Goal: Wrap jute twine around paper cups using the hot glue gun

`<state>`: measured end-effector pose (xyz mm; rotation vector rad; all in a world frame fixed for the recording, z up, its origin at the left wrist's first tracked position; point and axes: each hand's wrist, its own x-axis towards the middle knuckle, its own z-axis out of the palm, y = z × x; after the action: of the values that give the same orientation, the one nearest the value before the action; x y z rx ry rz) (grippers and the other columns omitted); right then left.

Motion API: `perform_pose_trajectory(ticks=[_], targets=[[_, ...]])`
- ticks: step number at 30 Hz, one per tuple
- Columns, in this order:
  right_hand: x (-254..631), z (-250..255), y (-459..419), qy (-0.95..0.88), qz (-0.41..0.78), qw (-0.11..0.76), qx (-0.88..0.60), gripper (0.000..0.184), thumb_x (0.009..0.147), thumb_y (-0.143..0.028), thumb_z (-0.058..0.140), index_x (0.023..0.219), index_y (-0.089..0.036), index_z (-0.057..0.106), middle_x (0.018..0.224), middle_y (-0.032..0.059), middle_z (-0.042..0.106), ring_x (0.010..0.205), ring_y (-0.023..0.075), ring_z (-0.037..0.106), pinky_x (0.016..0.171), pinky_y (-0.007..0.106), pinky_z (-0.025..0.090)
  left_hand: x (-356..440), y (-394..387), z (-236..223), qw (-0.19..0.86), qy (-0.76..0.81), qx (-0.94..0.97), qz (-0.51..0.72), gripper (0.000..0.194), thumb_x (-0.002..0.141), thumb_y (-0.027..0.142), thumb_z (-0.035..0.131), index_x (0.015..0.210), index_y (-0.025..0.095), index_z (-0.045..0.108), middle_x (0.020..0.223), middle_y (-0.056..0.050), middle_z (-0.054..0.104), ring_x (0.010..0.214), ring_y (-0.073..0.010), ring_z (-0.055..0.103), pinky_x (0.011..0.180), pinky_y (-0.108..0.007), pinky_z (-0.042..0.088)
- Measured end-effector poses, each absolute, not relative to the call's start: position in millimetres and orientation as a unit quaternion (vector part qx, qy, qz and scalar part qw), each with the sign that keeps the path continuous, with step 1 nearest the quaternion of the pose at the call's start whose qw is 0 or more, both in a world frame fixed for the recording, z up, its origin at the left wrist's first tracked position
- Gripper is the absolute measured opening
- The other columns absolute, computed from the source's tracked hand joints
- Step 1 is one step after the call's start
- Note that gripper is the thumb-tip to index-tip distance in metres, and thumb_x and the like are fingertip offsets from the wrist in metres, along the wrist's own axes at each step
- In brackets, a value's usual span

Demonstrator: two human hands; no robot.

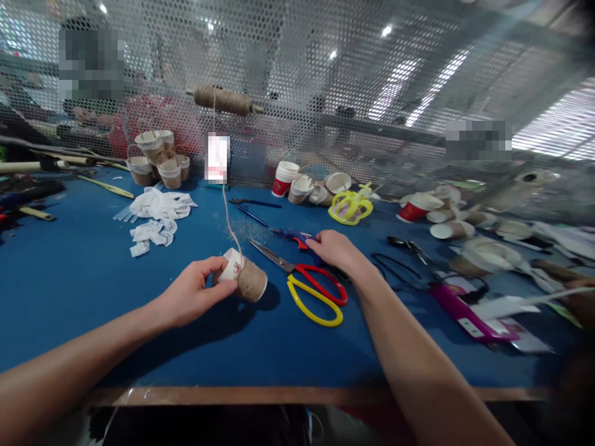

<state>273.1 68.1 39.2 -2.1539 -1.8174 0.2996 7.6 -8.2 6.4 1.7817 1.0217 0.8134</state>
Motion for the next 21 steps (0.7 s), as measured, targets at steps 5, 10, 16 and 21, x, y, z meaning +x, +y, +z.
perform_pose_trajectory(ticks=[5,10,16,21], targets=[[284,24,73,-0.584,0.208,0.189,-0.762,0.031,0.065,-0.03,0.064,0.039,-0.018,0.049,0.031,-0.0042,0.032,0.037,0.0107,0.038,0.041,0.025,0.026,7,-8,6,0.435,0.412,0.732,0.323,0.02,0.076,0.029,0.049,0.081,0.012,0.056,0.078,-0.004,0.056,0.073,-0.0162,0.049,0.068,-0.028,0.039],[279,32,61,-0.548,0.299,0.305,-0.719,0.013,0.065,-0.023,0.06,0.057,-0.016,0.054,0.049,0.0,0.054,0.045,0.0088,0.047,0.045,0.021,0.037,6,-6,5,0.436,0.405,0.73,0.335,0.018,0.076,0.029,0.049,0.079,0.012,0.055,0.077,-0.004,0.055,0.072,-0.0161,0.049,0.068,-0.028,0.039],[249,56,22,-0.565,0.459,0.384,-0.569,0.013,0.066,-0.024,0.057,0.073,-0.014,0.058,0.054,-0.0025,0.054,0.044,0.0064,0.047,0.044,0.019,0.038,5,-3,5,0.41,0.375,0.758,0.341,0.013,0.077,0.026,0.05,0.073,0.014,0.054,0.086,-0.007,0.057,0.08,-0.0177,0.05,0.076,-0.03,0.038],[236,55,-5,-0.634,0.444,0.333,-0.538,0.018,0.072,-0.029,0.055,0.077,-0.012,0.06,0.045,-0.005,0.048,0.041,0.0074,0.044,0.044,0.021,0.038,4,0,4,0.402,0.379,0.761,0.34,0.011,0.076,0.024,0.052,0.071,0.015,0.055,0.082,-0.007,0.057,0.077,-0.0176,0.051,0.074,-0.03,0.038]])
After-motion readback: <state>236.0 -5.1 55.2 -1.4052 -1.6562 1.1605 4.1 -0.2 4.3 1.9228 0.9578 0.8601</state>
